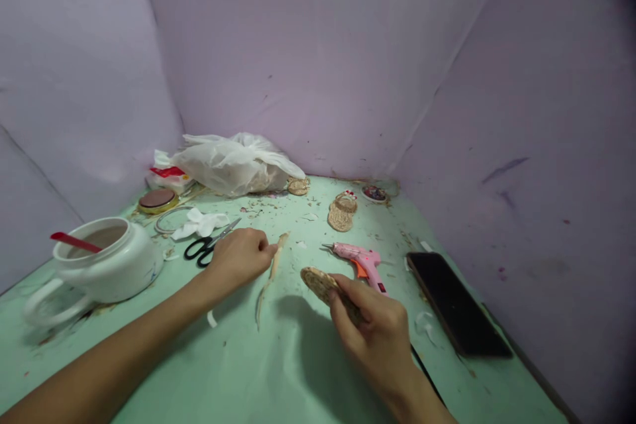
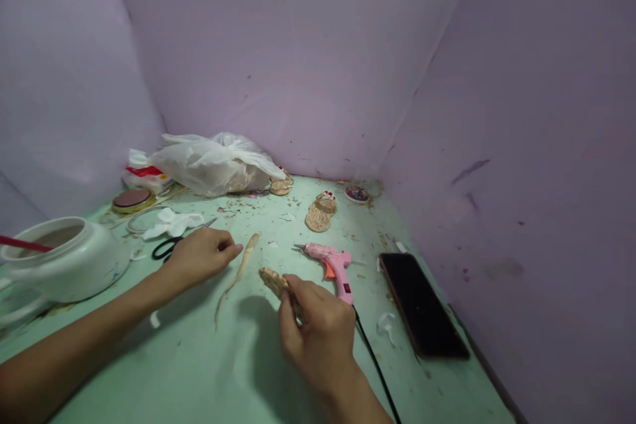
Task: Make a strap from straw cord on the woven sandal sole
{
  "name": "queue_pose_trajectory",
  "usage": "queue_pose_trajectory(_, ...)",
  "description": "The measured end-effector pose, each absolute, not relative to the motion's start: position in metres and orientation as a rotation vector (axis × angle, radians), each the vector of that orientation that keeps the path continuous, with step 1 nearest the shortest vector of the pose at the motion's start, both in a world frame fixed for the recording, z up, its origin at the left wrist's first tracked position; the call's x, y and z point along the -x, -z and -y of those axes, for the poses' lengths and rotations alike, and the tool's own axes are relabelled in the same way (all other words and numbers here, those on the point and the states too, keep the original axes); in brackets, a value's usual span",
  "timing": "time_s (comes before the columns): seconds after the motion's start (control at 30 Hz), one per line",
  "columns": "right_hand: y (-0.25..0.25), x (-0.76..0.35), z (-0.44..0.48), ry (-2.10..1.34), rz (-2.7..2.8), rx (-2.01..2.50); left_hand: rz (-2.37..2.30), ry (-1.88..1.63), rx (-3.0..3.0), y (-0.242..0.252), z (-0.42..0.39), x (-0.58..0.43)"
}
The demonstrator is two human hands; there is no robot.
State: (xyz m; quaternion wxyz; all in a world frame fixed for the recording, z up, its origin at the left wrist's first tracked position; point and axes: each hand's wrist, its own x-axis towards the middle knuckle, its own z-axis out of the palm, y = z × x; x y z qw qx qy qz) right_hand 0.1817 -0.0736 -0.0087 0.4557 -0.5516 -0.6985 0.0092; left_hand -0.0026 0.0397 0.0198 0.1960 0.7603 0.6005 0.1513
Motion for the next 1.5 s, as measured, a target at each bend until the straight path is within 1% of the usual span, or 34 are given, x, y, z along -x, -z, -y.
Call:
queue_pose_trajectory(0.03,0.008,-0.182,0.074,-0.011,1.716,1.373,-1.747,-0.345,-2.191,-0.016,-0.041,0.003)
queue_pose_trajectory(0.1,0.008,-0.181,0.074,0.008,1.710,1.391,-1.771,-0.307,-2.223,-0.006,-0.041,0.001)
queue_pose_trajectory(0.27,0.009,-0.180,0.074,-0.029,1.748,1.420,-1.671,-0.617,-2.166,0.019,-0.044,-0.006)
queue_pose_trajectory(0.33,0.010,-0.180,0.073,-0.035,1.749,1.428,-1.589,-0.675,-2.100,0.024,-0.049,-0.007)
queue_pose_trajectory(0.47,0.009,-0.180,0.073,-0.036,1.756,1.420,-1.441,-0.719,-2.001,0.022,-0.055,-0.009)
queue_pose_trajectory(0.57,0.008,-0.179,0.075,-0.085,1.749,1.410,-1.380,-0.835,-1.861,0.007,-0.048,-0.012)
queue_pose_trajectory(0.67,0.004,-0.177,0.076,-0.251,1.681,1.406,-1.129,-0.964,-1.483,-0.014,-0.035,-0.015)
queue_pose_trajectory(0.73,0.000,-0.176,0.077,-0.445,1.633,1.428,-0.984,-0.925,-1.291,-0.026,-0.026,-0.017)
queue_pose_trajectory(0.8,-0.005,-0.176,0.077,-0.659,1.592,1.442,-0.955,-0.870,-1.255,-0.034,-0.017,-0.019)
queue_pose_trajectory(0.87,-0.009,-0.176,0.077,-0.807,1.547,1.437,-0.986,-0.872,-1.347,-0.039,-0.008,-0.021)
queue_pose_trajectory(0.93,-0.010,-0.176,0.076,-0.865,1.510,1.437,-1.027,-0.919,-1.508,-0.040,-0.001,-0.023)
queue_pose_trajectory(1.03,-0.009,-0.175,0.075,-0.872,1.489,1.444,-1.049,-0.984,-1.728,-0.038,0.009,-0.023)
queue_pose_trajectory(1.17,-0.006,-0.175,0.075,-0.855,1.500,1.435,-0.960,-1.005,-1.925,-0.033,0.014,-0.021)
queue_pose_trajectory(1.33,-0.004,-0.176,0.075,-0.836,1.509,1.419,-0.686,-1.051,-2.051,-0.028,0.013,-0.017)
queue_pose_trajectory(1.5,-0.005,-0.176,0.073,-0.772,1.565,1.441,-0.362,-0.953,-2.245,-0.029,0.008,-0.007)
